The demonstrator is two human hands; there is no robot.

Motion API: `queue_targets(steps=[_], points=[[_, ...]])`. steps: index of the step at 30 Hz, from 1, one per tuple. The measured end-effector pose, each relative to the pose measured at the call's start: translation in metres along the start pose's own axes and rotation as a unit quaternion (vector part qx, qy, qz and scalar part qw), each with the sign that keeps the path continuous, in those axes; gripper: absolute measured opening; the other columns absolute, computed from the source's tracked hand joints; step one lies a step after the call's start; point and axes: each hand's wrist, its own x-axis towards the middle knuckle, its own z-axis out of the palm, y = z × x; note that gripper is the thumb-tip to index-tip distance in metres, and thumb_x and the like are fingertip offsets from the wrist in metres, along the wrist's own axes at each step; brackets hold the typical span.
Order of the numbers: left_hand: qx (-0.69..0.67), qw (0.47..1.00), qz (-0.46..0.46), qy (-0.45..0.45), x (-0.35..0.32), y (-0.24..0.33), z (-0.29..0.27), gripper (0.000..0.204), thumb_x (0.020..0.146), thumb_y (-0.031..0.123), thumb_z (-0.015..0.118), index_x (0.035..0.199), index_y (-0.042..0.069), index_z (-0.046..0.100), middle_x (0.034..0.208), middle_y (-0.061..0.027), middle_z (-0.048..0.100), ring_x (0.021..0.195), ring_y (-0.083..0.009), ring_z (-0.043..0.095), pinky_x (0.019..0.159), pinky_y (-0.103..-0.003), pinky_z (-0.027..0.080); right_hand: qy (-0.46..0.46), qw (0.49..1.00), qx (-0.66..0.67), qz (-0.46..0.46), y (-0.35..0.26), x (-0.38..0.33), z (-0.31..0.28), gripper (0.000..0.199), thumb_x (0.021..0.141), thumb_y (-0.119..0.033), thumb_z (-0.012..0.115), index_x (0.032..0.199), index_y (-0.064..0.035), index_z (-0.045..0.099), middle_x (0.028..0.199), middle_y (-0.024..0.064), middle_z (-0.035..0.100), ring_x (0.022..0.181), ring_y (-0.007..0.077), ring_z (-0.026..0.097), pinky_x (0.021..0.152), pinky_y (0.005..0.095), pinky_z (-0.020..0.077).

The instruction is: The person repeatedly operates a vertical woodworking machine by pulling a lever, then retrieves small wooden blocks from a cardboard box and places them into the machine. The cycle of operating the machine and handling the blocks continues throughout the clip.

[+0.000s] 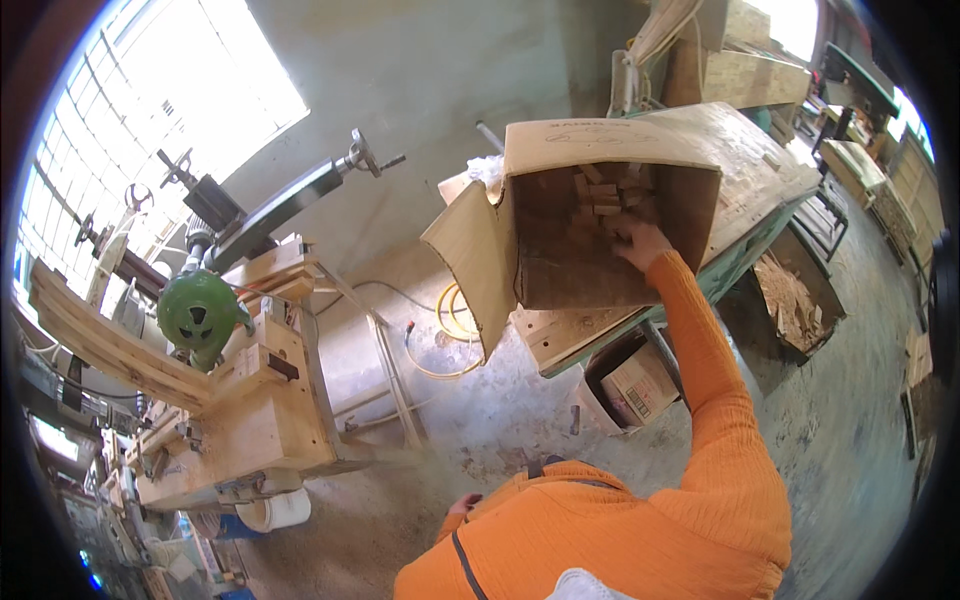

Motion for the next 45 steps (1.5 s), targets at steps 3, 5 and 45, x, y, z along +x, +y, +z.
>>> queue_targets(steps=[3, 5, 45], points=[[0.067, 0.990, -0.030, 0.121, -0.022, 0.001, -0.001, 0.038, 0.086, 0.030, 0.062, 0.112, 0.002, 0.060, 0.109, -0.0145, 0.064, 0.097, -0.0249, 0.061, 0.083, -0.036, 0.048, 0.032, 0.985, 0.158, 0.053, 0.031, 0.044, 0.040, 0.048, 0.077, -0.023, 0.064, 0.120, -0.0057, 0.055, 0.109, 0.0182, 0.061, 0.106, 0.0315, 0.056, 0.091, 0.0413, 0.0455], [0.099, 0.969, -0.080, 0.212, -0.051, 0.000, 0.002, 0.039, 0.086, 0.030, 0.062, 0.110, 0.000, 0.061, 0.102, -0.0155, 0.067, 0.091, -0.0247, 0.064, 0.080, -0.036, 0.049, 0.005, 0.939, 0.326, 0.114, 0.037, 0.072, 0.053, 0.051, 0.079, -0.027, 0.062, 0.124, -0.0062, 0.051, 0.112, 0.0184, 0.060, 0.110, 0.0307, 0.054, 0.093, 0.0414, 0.0444], [-0.001, 0.951, -0.176, 0.253, -0.062, -0.019, 0.073, 0.034, 0.087, 0.024, 0.061, 0.110, -0.001, 0.060, 0.099, -0.0132, 0.066, 0.086, -0.0212, 0.063, 0.078, -0.033, 0.050, -0.030, 0.880, 0.456, 0.130, 0.021, 0.088, 0.106, 0.026, 0.083, -0.014, 0.061, 0.109, -0.0120, 0.059, 0.095, 0.0035, 0.060, 0.082, 0.0168, 0.056, 0.070, 0.0300, 0.0478]])
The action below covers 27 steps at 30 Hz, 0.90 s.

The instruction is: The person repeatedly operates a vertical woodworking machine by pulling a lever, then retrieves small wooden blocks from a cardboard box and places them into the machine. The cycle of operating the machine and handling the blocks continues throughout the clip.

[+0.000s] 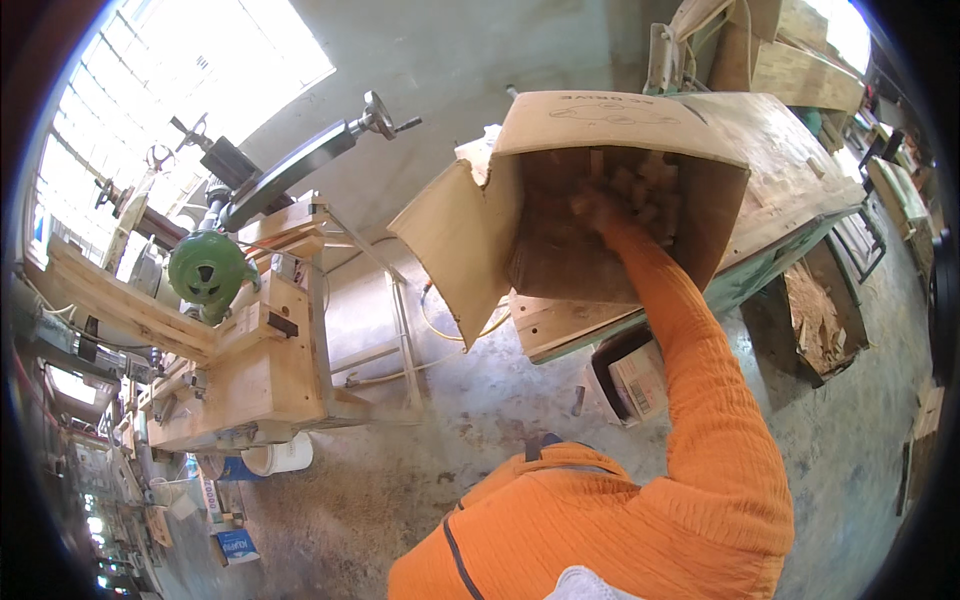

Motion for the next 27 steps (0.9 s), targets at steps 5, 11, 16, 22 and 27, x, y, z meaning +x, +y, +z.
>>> queue_targets(steps=[5, 11, 16, 22, 27], points=[[-0.060, 0.997, -0.016, 0.036, -0.014, -0.010, -0.010, 0.034, 0.087, 0.024, 0.061, 0.110, -0.001, 0.060, 0.099, -0.0129, 0.066, 0.085, -0.0208, 0.063, 0.077, -0.033, 0.050, -0.052, 0.885, 0.448, 0.118, -0.041, -0.023, 0.006, 0.025, 0.088, -0.023, 0.058, 0.110, -0.0105, 0.058, 0.094, 0.0044, 0.061, 0.079, 0.0149, 0.056, 0.053, 0.0252, 0.0450], [-0.098, 0.986, 0.129, -0.045, 0.014, 0.051, -0.010, 0.038, 0.087, 0.022, 0.063, 0.115, -0.002, 0.055, 0.099, -0.0138, 0.065, 0.087, -0.0212, 0.063, 0.076, -0.032, 0.051, -0.100, 0.763, 0.621, 0.146, -0.064, -0.099, 0.018, 0.026, 0.089, -0.027, 0.057, 0.110, -0.0111, 0.054, 0.096, 0.0073, 0.058, 0.079, 0.0163, 0.055, 0.044, 0.0204, 0.0390], [-0.194, 0.912, 0.344, -0.109, -0.020, 0.175, -0.010, 0.067, 0.080, 0.020, 0.071, 0.135, 0.003, 0.036, 0.129, -0.0172, 0.050, 0.114, -0.0249, 0.052, 0.087, -0.036, 0.049, -0.270, 0.750, 0.547, 0.257, -0.094, -0.210, 0.082, 0.030, 0.089, -0.026, 0.055, 0.116, -0.0138, 0.048, 0.097, 0.0103, 0.057, 0.081, 0.0173, 0.055, 0.049, 0.0229, 0.0419], [-0.070, 0.925, 0.340, -0.158, -0.070, 0.257, -0.011, 0.075, 0.075, 0.021, 0.074, 0.137, 0.007, 0.035, 0.113, -0.0145, 0.060, 0.103, -0.0238, 0.061, 0.086, -0.034, 0.050, -0.367, 0.745, 0.453, 0.323, -0.103, -0.274, 0.135, 0.035, 0.085, -0.012, 0.061, 0.117, -0.0083, 0.046, 0.100, 0.0092, 0.058, 0.092, 0.0214, 0.059, 0.065, 0.0329, 0.0521], [-0.188, 0.910, 0.245, -0.278, -0.052, 0.219, -0.011, 0.053, 0.081, 0.008, 0.066, 0.129, 0.004, 0.042, 0.114, -0.0137, 0.059, 0.103, -0.0219, 0.061, 0.087, -0.034, 0.051, -0.360, 0.764, 0.435, 0.313, -0.104, -0.270, 0.133, 0.034, 0.085, -0.010, 0.060, 0.116, -0.0104, 0.046, 0.102, 0.0096, 0.058, 0.096, 0.0227, 0.060, 0.055, 0.0306, 0.0508]])
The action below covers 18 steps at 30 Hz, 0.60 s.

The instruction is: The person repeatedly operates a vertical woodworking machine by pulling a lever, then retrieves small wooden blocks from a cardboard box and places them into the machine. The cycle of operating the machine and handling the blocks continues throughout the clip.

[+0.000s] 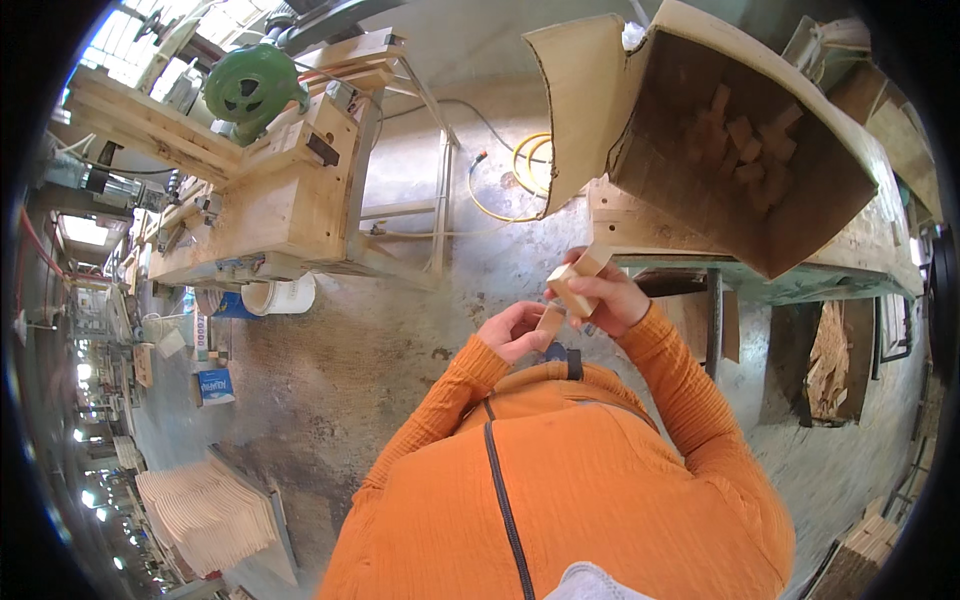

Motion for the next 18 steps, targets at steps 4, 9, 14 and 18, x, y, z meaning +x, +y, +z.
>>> queue_targets(steps=[4, 9, 14, 18], points=[[-0.207, 0.978, 0.008, 0.026, -0.004, -0.022, -0.005, 0.046, 0.083, 0.004, 0.062, 0.125, 0.002, 0.043, 0.116, -0.0143, 0.056, 0.105, -0.0249, 0.060, 0.087, -0.037, 0.051, 0.081, 0.997, -0.016, -0.010, -0.002, 0.006, 0.005, 0.032, 0.083, -0.009, 0.063, 0.111, -0.0107, 0.048, 0.102, 0.0075, 0.057, 0.095, 0.0213, 0.059, 0.067, 0.0345, 0.0511], [-0.277, 0.952, 0.053, 0.116, -0.007, -0.016, -0.005, 0.046, 0.083, 0.002, 0.062, 0.124, 0.002, 0.042, 0.112, -0.0119, 0.057, 0.098, -0.0212, 0.061, 0.084, -0.035, 0.052, 0.113, 0.980, -0.127, -0.103, 0.041, 0.027, 0.010, 0.029, 0.082, -0.012, 0.067, 0.105, -0.0094, 0.051, 0.098, 0.0021, 0.057, 0.088, 0.0132, 0.057, 0.072, 0.0279, 0.0494], [-0.189, 0.965, 0.076, 0.166, -0.018, -0.032, -0.013, 0.040, 0.084, 0.005, 0.065, 0.120, 0.002, 0.047, 0.104, -0.0090, 0.060, 0.087, -0.0170, 0.062, 0.079, -0.032, 0.054, 0.032, 0.974, -0.209, -0.076, 0.070, 0.042, 0.025, 0.030, 0.082, -0.011, 0.068, 0.105, -0.0080, 0.049, 0.096, 0.0005, 0.055, 0.089, 0.0089, 0.053, 0.077, 0.0257, 0.0469], [-0.204, 0.951, 0.097, 0.212, -0.020, -0.039, -0.017, 0.034, 0.084, 0.007, 0.067, 0.113, 0.001, 0.050, 0.100, -0.0079, 0.061, 0.086, -0.0181, 0.063, 0.077, -0.034, 0.056, 0.010, 0.974, -0.211, -0.086, 0.073, 0.045, 0.039, 0.037, 0.082, -0.015, 0.069, 0.110, -0.0079, 0.045, 0.096, 0.0014, 0.054, 0.088, 0.0100, 0.053, 0.077, 0.0259, 0.0466]])
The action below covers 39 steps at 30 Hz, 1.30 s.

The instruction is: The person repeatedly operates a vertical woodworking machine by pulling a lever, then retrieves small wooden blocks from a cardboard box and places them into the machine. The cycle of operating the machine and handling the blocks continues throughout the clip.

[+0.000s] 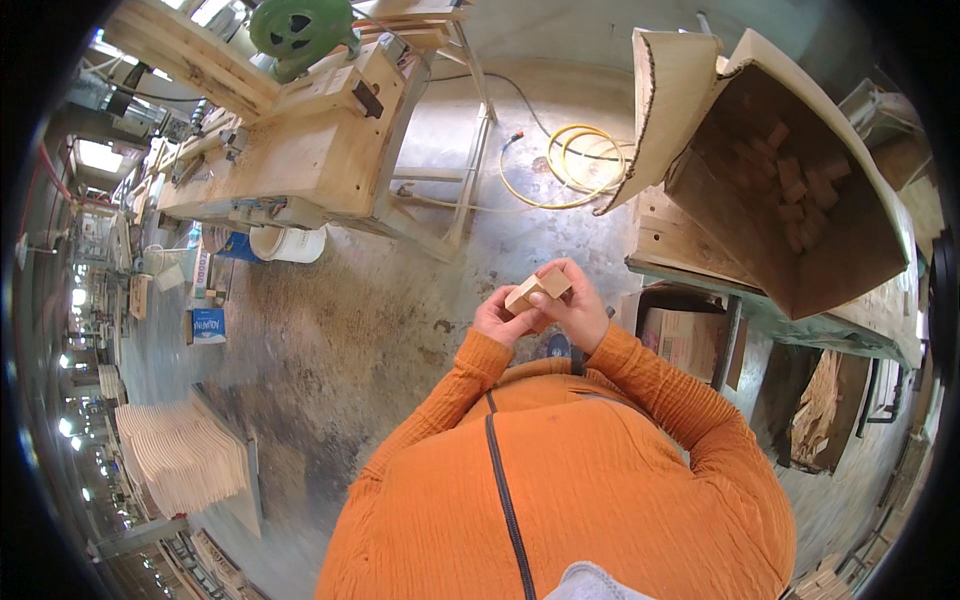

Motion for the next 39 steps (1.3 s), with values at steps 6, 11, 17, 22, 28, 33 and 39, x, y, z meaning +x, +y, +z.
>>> queue_targets(steps=[6, 11, 17, 22, 28, 33, 39], points=[[-0.109, 0.993, 0.015, 0.033, -0.003, 0.010, 0.005, 0.028, 0.083, 0.002, 0.065, 0.107, 0.002, 0.051, 0.101, -0.0075, 0.061, 0.090, -0.0185, 0.063, 0.080, -0.039, 0.057, 0.018, 0.955, -0.212, -0.209, -0.001, 0.008, 0.007, 0.038, 0.085, -0.022, 0.068, 0.110, -0.0057, 0.045, 0.095, 0.0039, 0.052, 0.086, 0.0123, 0.052, 0.075, 0.0267, 0.0454], [0.026, 0.988, 0.143, 0.045, -0.004, 0.014, 0.006, 0.032, 0.079, -0.003, 0.069, 0.106, 0.003, 0.053, 0.101, -0.0059, 0.062, 0.092, -0.0156, 0.062, 0.080, -0.033, 0.055, 0.022, 0.991, -0.129, -0.033, -0.018, 0.001, -0.005, 0.034, 0.085, -0.021, 0.066, 0.110, -0.0048, 0.049, 0.099, 0.0076, 0.048, 0.093, 0.0166, 0.049, 0.082, 0.0309, 0.0428], [0.047, 0.986, 0.156, -0.029, -0.010, 0.018, 0.011, 0.035, 0.076, -0.004, 0.072, 0.106, 0.003, 0.055, 0.102, -0.0046, 0.063, 0.093, -0.0114, 0.060, 0.080, -0.027, 0.052, -0.060, 0.931, -0.277, -0.228, -0.024, -0.012, -0.014, 0.040, 0.084, -0.020, 0.068, 0.117, -0.0055, 0.051, 0.099, 0.0088, 0.049, 0.093, 0.0215, 0.048, 0.082, 0.0312, 0.0417], [0.055, 0.976, 0.199, -0.063, -0.014, 0.022, 0.014, 0.036, 0.077, -0.003, 0.072, 0.108, 0.002, 0.056, 0.105, -0.0069, 0.064, 0.097, -0.0135, 0.060, 0.083, -0.028, 0.052, -0.097, 0.939, -0.251, -0.216, -0.036, -0.016, -0.022, 0.038, 0.077, -0.016, 0.074, 0.111, -0.0068, 0.059, 0.101, 0.0071, 0.050, 0.095, 0.0213, 0.048, 0.084, 0.0306, 0.0415], [0.307, 0.869, 0.384, -0.060, -0.016, 0.048, 0.021, 0.037, 0.072, -0.002, 0.073, 0.107, -0.001, 0.059, 0.109, -0.0170, 0.064, 0.103, -0.0251, 0.062, 0.087, -0.033, 0.050, -0.091, 0.930, -0.259, -0.243, -0.040, -0.019, -0.027, 0.040, 0.066, -0.009, 0.080, 0.104, -0.0132, 0.067, 0.103, 0.0041, 0.049, 0.099, 0.0193, 0.047, 0.086, 0.0321, 0.0410], [0.364, 0.827, 0.424, -0.050, -0.017, 0.052, 0.020, 0.037, 0.070, 0.000, 0.074, 0.104, -0.002, 0.061, 0.106, -0.0197, 0.065, 0.101, -0.0302, 0.064, 0.086, -0.034, 0.051, -0.104, 0.937, -0.247, -0.222, -0.037, -0.019, -0.030, 0.043, 0.064, -0.005, 0.080, 0.104, -0.0148, 0.068, 0.107, 0.0035, 0.047, 0.101, 0.0184, 0.046, 0.089, 0.0318, 0.0403], [0.373, 0.845, 0.383, -0.032, -0.022, 0.049, 0.019, 0.036, 0.072, 0.001, 0.074, 0.105, -0.002, 0.060, 0.107, -0.0189, 0.065, 0.100, -0.0284, 0.065, 0.083, -0.033, 0.052, -0.120, 0.945, -0.209, -0.222, -0.031, -0.013, -0.030, 0.042, 0.065, -0.005, 0.080, 0.104, -0.0140, 0.067, 0.107, 0.0039, 0.047, 0.099, 0.0186, 0.047, 0.089, 0.0328, 0.0411]])
